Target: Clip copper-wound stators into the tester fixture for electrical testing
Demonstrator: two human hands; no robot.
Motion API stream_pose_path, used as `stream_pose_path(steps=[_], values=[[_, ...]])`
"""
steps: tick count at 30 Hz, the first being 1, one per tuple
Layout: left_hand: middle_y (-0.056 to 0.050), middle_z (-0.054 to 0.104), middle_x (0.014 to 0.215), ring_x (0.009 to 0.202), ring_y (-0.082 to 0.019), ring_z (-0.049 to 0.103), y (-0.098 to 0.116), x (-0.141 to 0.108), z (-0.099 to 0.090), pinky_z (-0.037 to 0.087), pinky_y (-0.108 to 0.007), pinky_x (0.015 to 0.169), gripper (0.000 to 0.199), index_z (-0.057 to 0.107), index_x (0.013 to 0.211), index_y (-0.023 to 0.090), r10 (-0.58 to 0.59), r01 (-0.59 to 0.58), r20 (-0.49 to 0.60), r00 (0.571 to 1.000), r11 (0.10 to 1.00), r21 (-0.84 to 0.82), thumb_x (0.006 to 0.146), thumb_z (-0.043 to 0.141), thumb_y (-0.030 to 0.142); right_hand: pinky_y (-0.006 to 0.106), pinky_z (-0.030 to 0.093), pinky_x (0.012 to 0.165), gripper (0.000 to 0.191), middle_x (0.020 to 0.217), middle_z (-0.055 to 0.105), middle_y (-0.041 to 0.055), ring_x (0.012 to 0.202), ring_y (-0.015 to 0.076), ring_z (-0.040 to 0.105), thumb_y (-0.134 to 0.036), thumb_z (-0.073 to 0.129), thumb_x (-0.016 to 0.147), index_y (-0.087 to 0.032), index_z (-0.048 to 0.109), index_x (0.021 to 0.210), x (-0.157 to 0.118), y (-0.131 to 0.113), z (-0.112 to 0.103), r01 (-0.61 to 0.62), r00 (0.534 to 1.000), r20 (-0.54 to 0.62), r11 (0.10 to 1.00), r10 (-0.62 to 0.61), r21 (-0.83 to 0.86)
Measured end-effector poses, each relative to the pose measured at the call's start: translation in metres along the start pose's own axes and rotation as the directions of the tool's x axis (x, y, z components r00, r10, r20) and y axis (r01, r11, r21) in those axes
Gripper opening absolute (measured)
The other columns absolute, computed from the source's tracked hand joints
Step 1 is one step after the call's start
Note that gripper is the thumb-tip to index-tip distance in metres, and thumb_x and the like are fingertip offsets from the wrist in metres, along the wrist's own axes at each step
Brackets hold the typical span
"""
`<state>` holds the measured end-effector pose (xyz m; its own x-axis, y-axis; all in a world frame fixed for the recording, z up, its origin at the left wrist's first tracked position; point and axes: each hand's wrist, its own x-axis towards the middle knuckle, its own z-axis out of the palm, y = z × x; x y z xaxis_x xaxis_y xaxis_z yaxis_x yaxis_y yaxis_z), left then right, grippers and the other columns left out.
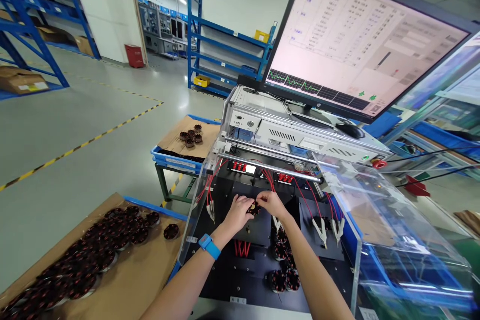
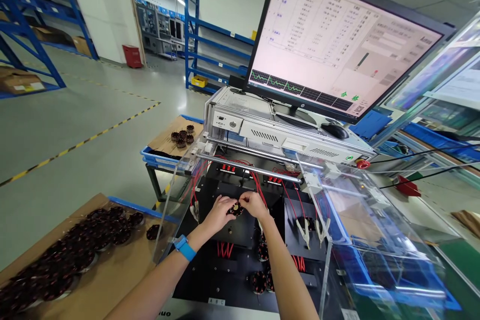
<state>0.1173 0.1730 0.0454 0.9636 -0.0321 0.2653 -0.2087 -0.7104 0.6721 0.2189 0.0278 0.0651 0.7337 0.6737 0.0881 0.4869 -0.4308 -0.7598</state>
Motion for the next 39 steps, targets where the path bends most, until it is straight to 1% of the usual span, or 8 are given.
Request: stream_pose_path(steps=[6, 12, 16, 21, 23, 27, 32, 39], values=[[-0.012, 0.062, 0.105, 0.104, -0.026, 0.052, -0.003, 0.000, 0.004, 0.031, -0.049, 0.102, 0.052, 0.056, 0.111, 0.015, -0.090, 0.091, -0.029, 0.995, 0.996, 0.010, 0.062, 0.074, 0.019, 0.026, 0.041, 0.060, 0.023, 0.064, 0.055, -0.0004, 0.061, 0.0133, 0.050, -0.039, 0.056, 0.074, -0.017, 0.057, 0.069, -0.015, 0.009, 0.013, -0.007, 0.990, -0.134, 0.949, 0.052, 0.317], [-0.011, 0.063, 0.102, 0.101, -0.026, 0.053, 0.000, -0.002, 0.011, 0.033, -0.046, 0.101, 0.054, 0.056, 0.110, 0.015, -0.142, 0.148, -0.111, 0.984, 0.988, 0.047, 0.060, 0.075, 0.022, 0.031, 0.043, 0.070, 0.019, 0.076, 0.061, 0.0040, 0.074, 0.0174, 0.056, -0.036, 0.057, 0.077, -0.019, 0.063, 0.071, -0.022, 0.002, 0.023, 0.123, 0.954, -0.286, 0.986, -0.086, 0.113], [-0.011, 0.064, 0.101, 0.100, -0.026, 0.054, 0.007, -0.005, 0.016, 0.038, -0.043, 0.096, 0.053, 0.054, 0.112, 0.013, -0.180, 0.188, -0.142, 0.973, 0.981, 0.050, 0.063, 0.072, 0.023, 0.031, 0.044, 0.069, 0.018, 0.076, 0.062, 0.0039, 0.072, 0.0176, 0.057, -0.034, 0.055, 0.079, -0.020, 0.063, 0.070, -0.025, -0.007, 0.033, 0.056, 0.915, -0.397, 0.997, -0.076, -0.060], [-0.014, 0.063, 0.107, 0.103, -0.030, 0.055, 0.008, -0.001, 0.002, 0.036, -0.048, 0.097, 0.049, 0.057, 0.110, 0.013, -0.256, 0.252, -0.030, 0.966, 0.963, -0.093, 0.065, 0.067, 0.027, 0.030, 0.046, 0.070, 0.020, 0.078, 0.064, 0.0034, 0.074, 0.0175, 0.059, -0.034, 0.052, 0.081, -0.020, 0.063, 0.071, -0.029, -0.013, 0.048, -0.053, 0.848, -0.529, 0.987, -0.038, -0.154], [-0.012, 0.065, 0.104, 0.101, -0.028, 0.057, 0.004, 0.005, -0.007, 0.040, -0.045, 0.094, 0.039, 0.061, 0.104, 0.016, -0.269, 0.267, 0.015, 0.963, 0.944, -0.194, 0.066, 0.064, 0.028, 0.030, 0.047, 0.071, 0.022, 0.082, 0.065, 0.0043, 0.077, 0.0182, 0.060, -0.035, 0.050, 0.082, -0.020, 0.065, 0.075, -0.032, -0.013, 0.053, -0.072, 0.827, -0.561, 0.982, -0.041, -0.176], [-0.004, 0.069, 0.094, 0.089, -0.017, 0.061, -0.002, 0.018, -0.011, 0.048, -0.028, 0.082, 0.022, 0.066, 0.091, 0.019, -0.239, 0.220, -0.032, 0.970, 0.929, -0.298, 0.075, 0.052, 0.023, 0.032, 0.048, 0.078, 0.030, 0.101, 0.065, 0.0068, 0.092, 0.0192, 0.060, -0.026, 0.038, 0.088, -0.021, 0.065, 0.099, -0.044, -0.009, 0.057, -0.082, 0.845, -0.524, 0.945, -0.103, -0.318], [-0.003, 0.067, 0.081, 0.078, -0.015, 0.061, -0.002, 0.023, 0.001, 0.048, -0.027, 0.077, 0.017, 0.068, 0.077, 0.018, -0.206, 0.141, -0.140, 0.968, 0.917, -0.372, 0.073, 0.051, 0.015, 0.038, 0.045, 0.092, 0.052, 0.122, 0.055, 0.0076, 0.111, 0.0201, 0.050, -0.004, 0.028, 0.079, -0.021, 0.049, 0.124, -0.059, -0.007, 0.063, -0.049, 0.890, -0.420, 0.878, -0.178, -0.476], [-0.002, 0.066, 0.075, 0.073, -0.013, 0.059, 0.001, 0.019, 0.007, 0.047, -0.025, 0.071, 0.017, 0.067, 0.072, 0.018, -0.222, 0.103, -0.225, 0.949, 0.891, -0.443, 0.072, 0.052, 0.011, 0.047, 0.034, 0.101, 0.068, 0.135, 0.041, 0.0111, 0.125, 0.0223, 0.034, 0.003, 0.028, 0.071, -0.018, 0.031, 0.135, -0.060, -0.007, 0.078, -0.008, 0.896, -0.381, 0.849, -0.229, -0.529]])
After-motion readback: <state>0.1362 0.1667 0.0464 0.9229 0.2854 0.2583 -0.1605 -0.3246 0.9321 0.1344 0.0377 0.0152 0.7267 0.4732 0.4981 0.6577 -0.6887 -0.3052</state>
